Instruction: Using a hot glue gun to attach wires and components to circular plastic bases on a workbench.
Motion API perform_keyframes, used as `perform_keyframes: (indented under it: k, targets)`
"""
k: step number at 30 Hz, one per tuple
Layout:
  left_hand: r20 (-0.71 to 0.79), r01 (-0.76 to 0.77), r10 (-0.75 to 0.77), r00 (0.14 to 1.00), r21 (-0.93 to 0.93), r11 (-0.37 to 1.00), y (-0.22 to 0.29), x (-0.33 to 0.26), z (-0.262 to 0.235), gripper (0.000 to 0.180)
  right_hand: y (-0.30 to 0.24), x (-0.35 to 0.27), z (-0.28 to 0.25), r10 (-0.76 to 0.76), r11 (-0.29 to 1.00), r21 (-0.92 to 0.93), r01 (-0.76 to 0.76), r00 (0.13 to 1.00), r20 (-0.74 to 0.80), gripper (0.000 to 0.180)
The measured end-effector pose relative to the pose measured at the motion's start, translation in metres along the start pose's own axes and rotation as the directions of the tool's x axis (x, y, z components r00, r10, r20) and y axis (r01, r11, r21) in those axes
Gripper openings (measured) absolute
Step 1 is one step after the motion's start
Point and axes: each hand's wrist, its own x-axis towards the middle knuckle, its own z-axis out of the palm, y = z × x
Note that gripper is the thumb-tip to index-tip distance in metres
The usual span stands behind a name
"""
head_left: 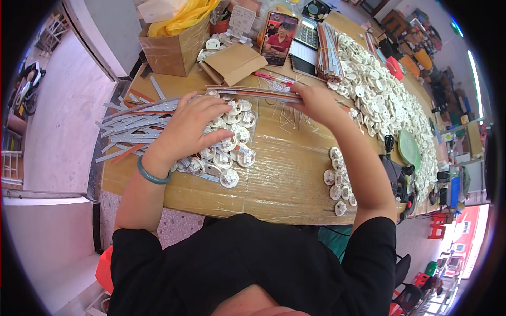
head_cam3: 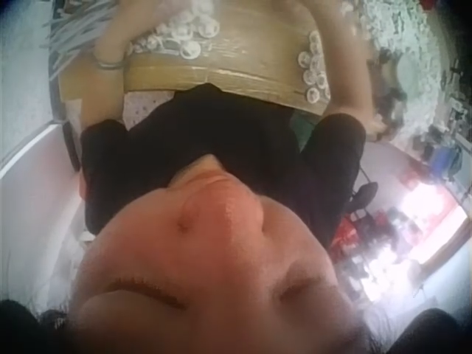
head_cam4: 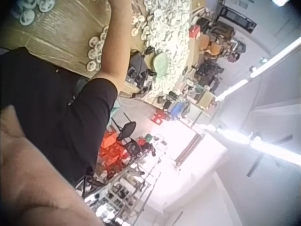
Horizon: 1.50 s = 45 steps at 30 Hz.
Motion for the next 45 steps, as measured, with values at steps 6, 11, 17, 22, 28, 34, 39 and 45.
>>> perform_keyframes:
  k: [6,11,17,22,28,34,39,45]
  targets:
    - [0.005,0.007,-0.007,1.0,0.007,1.0,0.001,-0.001,-0.002,0.052,-0.025,0.0,0.027,0.121,0.986,0.126,-0.106,0.985,-0.119,0.046]
    - [0.007,0.008,-0.008,1.0,0.009,1.0,0.001,-0.001,-0.004,0.052,-0.029,0.007,0.004,0.002,0.983,0.183,0.01,0.998,-0.068,0.049]
    - [0.072,0.032,-0.032,0.997,0.003,0.999,0.0,0.0,-0.003,0.052,0.006,0.04,0.015,0.145,0.964,0.249,-0.088,0.964,-0.223,0.029]
    - [0.008,0.014,-0.014,1.0,0.0,1.0,-0.001,-0.001,-0.001,0.051,0.007,0.055,0.038,0.101,0.995,0.013,-0.101,0.96,-0.259,0.017]
    - [0.024,0.02,-0.02,1.0,0.008,1.0,0.001,0.0,-0.003,0.051,0.01,0.048,0.026,0.092,0.996,0.013,-0.093,0.947,-0.307,0.014]
    - [0.025,0.026,-0.026,0.999,0.006,1.0,0.001,0.0,-0.002,0.051,0.034,0.01,-0.004,0.19,0.981,0.085,-0.175,0.957,-0.221,0.03]
    - [0.034,0.022,-0.022,0.999,0.003,1.0,0.002,0.003,-0.002,0.051,0.08,-0.029,0.002,0.195,0.977,0.131,-0.17,0.958,-0.21,0.025]
    - [0.07,0.051,-0.051,0.996,0.001,0.999,0.002,0.002,-0.005,0.052,0.096,-0.06,0.009,0.4,0.872,0.414,-0.261,0.867,-0.296,0.015]
